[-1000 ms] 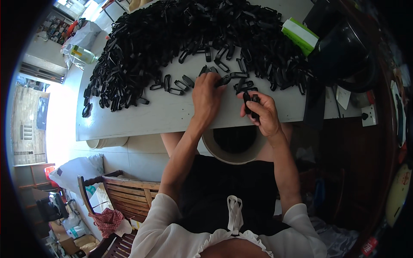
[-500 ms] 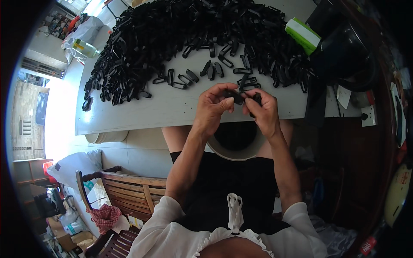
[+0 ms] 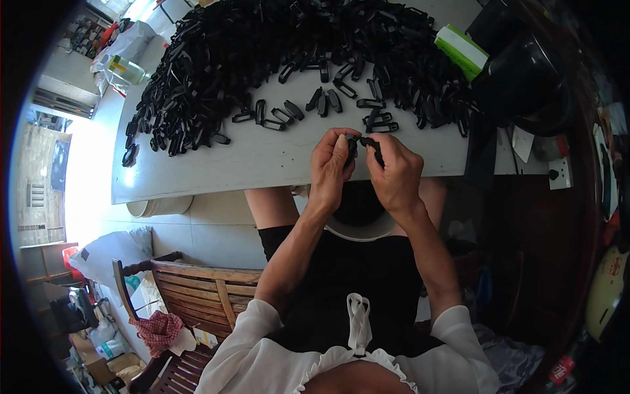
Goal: Assembling two pieces of small black plastic buckles by hand.
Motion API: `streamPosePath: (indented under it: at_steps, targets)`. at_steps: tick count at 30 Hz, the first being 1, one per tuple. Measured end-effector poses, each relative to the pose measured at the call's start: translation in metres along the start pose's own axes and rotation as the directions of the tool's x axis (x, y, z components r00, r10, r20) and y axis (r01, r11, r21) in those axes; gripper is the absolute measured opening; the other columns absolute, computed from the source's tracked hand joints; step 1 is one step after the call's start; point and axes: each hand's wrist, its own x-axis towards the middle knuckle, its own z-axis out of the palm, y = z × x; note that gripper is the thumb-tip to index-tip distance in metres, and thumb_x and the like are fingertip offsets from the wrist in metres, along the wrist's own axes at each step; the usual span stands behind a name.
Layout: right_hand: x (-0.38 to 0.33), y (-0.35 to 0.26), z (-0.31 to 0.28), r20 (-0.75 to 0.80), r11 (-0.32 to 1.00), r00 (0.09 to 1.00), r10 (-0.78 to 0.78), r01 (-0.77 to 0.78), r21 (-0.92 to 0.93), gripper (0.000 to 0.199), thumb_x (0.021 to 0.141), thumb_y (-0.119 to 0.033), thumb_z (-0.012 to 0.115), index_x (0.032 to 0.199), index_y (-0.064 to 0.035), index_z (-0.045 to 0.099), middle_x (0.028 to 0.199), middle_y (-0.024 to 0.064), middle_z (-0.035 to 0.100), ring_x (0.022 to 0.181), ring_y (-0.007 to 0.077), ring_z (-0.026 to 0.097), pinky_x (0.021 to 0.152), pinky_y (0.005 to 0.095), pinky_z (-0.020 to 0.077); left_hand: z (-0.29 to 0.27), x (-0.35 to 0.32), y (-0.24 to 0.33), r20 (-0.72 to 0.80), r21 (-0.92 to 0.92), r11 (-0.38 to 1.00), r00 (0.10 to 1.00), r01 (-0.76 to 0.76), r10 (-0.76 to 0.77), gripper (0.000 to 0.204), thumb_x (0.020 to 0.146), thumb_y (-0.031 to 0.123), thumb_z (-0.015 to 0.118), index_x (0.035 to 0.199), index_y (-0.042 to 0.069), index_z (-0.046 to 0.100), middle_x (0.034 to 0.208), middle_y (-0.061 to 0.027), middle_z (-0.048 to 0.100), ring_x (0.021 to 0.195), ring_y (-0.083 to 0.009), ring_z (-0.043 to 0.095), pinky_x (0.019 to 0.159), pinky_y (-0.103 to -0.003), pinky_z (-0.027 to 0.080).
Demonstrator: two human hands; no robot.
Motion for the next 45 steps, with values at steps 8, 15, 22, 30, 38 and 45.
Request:
streamPosePath:
  at_steps: [8,15,22,30,38,45]
  targets:
    - [-0.001,0.003,0.005,0.025,0.988,0.999,-0.048,0.051,-0.146,0.021,0.075,0.002,0.065,0.094,0.0005,0.058,0.081,0.0130,0.063,0.065,0.0283,0.064,0.054,0.0341,0.0497,-0.002,0.000,-0.009,-0.049,0.021,0.999,0.998,0.032,-0.031,0.024,0.099,0.027,0.044,0.090,0.005,0.050,0.064,0.0053,0.040,0.052,-0.0029,0.033,0.045,-0.018,0.026]
    - [-0.002,0.001,0.009,0.062,0.958,0.992,-0.111,0.124,-0.258,0.020,0.075,-0.005,0.064,0.091,-0.0004,0.054,0.072,0.0097,0.055,0.058,0.0246,0.061,0.047,0.0335,0.0470,0.000,-0.002,-0.009,-0.041,0.020,0.995,0.994,0.099,-0.098,0.024,0.099,0.029,0.042,0.088,0.008,0.048,0.062,0.0049,0.041,0.050,-0.0037,0.033,0.045,-0.018,0.028]
    - [-0.007,0.007,0.001,0.195,0.962,0.965,-0.177,0.211,-0.172,0.044,0.061,0.005,0.065,0.104,0.0050,0.057,0.071,0.0101,0.053,0.059,0.0256,0.058,0.048,0.0355,0.0449,-0.002,-0.002,-0.003,-0.065,-0.017,0.988,0.986,0.154,-0.155,0.024,0.099,0.028,0.042,0.086,0.009,0.047,0.062,0.0048,0.040,0.048,-0.0034,0.032,0.041,-0.017,0.024]
    - [-0.016,0.008,-0.002,0.232,0.960,0.952,-0.202,0.239,-0.143,0.037,0.068,0.003,0.060,0.104,0.0074,0.056,0.070,0.0102,0.052,0.056,0.0232,0.057,0.046,0.0339,0.0440,0.008,-0.009,-0.014,-0.146,0.205,0.975,0.988,0.087,-0.057,0.021,0.099,0.021,0.044,0.083,0.007,0.044,0.060,0.0044,0.036,0.051,-0.0040,0.033,0.044,-0.019,0.028]
    - [-0.036,-0.013,0.006,0.082,0.987,0.996,0.045,-0.031,-0.160,0.047,0.080,-0.002,0.054,0.124,0.0099,0.041,0.089,0.0184,0.056,0.069,0.0315,0.061,0.055,0.0372,0.0515,0.011,-0.008,-0.025,-0.123,0.056,0.995,0.989,-0.077,0.084,0.015,0.097,0.018,0.048,0.089,0.004,0.047,0.064,0.0027,0.043,0.053,-0.0064,0.038,0.048,-0.021,0.033]
    - [-0.027,-0.004,-0.007,0.412,0.980,0.892,0.187,-0.142,-0.137,0.039,0.079,-0.005,0.060,0.108,0.0042,0.037,0.077,0.0203,0.059,0.070,0.0394,0.062,0.058,0.0439,0.0507,0.006,-0.010,-0.024,-0.081,-0.038,0.999,0.996,-0.035,0.032,0.017,0.096,0.020,0.051,0.093,0.003,0.050,0.068,0.0024,0.050,0.056,-0.0077,0.042,0.051,-0.021,0.035]
